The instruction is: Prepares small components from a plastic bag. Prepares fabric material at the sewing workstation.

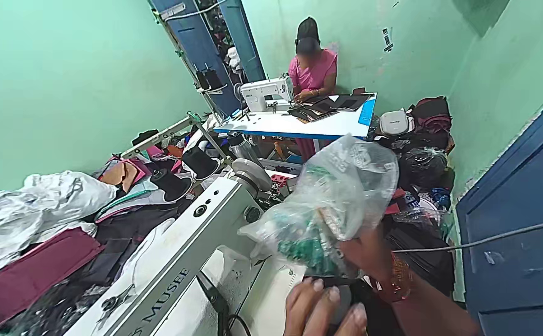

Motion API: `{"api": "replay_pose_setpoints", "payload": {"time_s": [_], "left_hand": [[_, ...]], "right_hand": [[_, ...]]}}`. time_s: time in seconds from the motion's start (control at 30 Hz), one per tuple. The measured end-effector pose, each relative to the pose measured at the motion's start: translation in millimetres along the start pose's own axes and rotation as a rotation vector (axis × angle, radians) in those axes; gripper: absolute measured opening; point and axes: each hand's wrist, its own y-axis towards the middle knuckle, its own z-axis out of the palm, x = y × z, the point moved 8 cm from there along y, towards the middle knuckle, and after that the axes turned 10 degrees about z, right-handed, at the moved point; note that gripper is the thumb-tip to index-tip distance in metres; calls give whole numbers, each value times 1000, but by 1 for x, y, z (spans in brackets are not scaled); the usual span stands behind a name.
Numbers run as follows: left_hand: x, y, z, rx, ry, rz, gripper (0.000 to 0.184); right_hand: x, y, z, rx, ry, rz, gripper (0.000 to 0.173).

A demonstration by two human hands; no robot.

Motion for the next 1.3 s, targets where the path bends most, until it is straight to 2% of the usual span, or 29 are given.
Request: {"api": "replay_pose_setpoints", "payload": {"time_s": [0.07,0.2,0.3,0.33,0.47,0.53,0.6,0.7,1.0,1.1,1.2,1.3], "left_hand": [[24,-25,46,144,27,-6,25],[66,-51,121,383,120,3,47],[100,-57,158,618,79,-170,78],[110,-59,167,694,77,-220,83],[140,-76,193,1118,45,-466,81],[149,-84,197,1215,46,-553,81],[151,-85,198,1199,55,-573,80],[151,-85,198,1153,41,-585,78],[153,-83,195,1039,34,-592,80],[152,-84,196,1013,41,-575,77],[151,-81,192,926,57,-544,76],[151,-79,192,865,75,-511,77]], "right_hand": [[-10,4,-24,4,-117,-23,37],[-41,9,-71,-75,-462,38,43],[-65,8,-107,-101,-621,222,53],[-72,8,-118,-116,-641,265,53],[-97,7,-149,-133,-694,339,50],[-113,5,-156,-127,-683,415,49],[-131,2,-159,-113,-652,530,48],[-154,3,-154,-105,-638,610,45],[-206,31,-124,-89,-600,679,45],[-230,64,-111,-12,-640,716,38],[-272,122,-90,93,-682,734,29],[-313,198,-67,129,-744,721,37]]}}
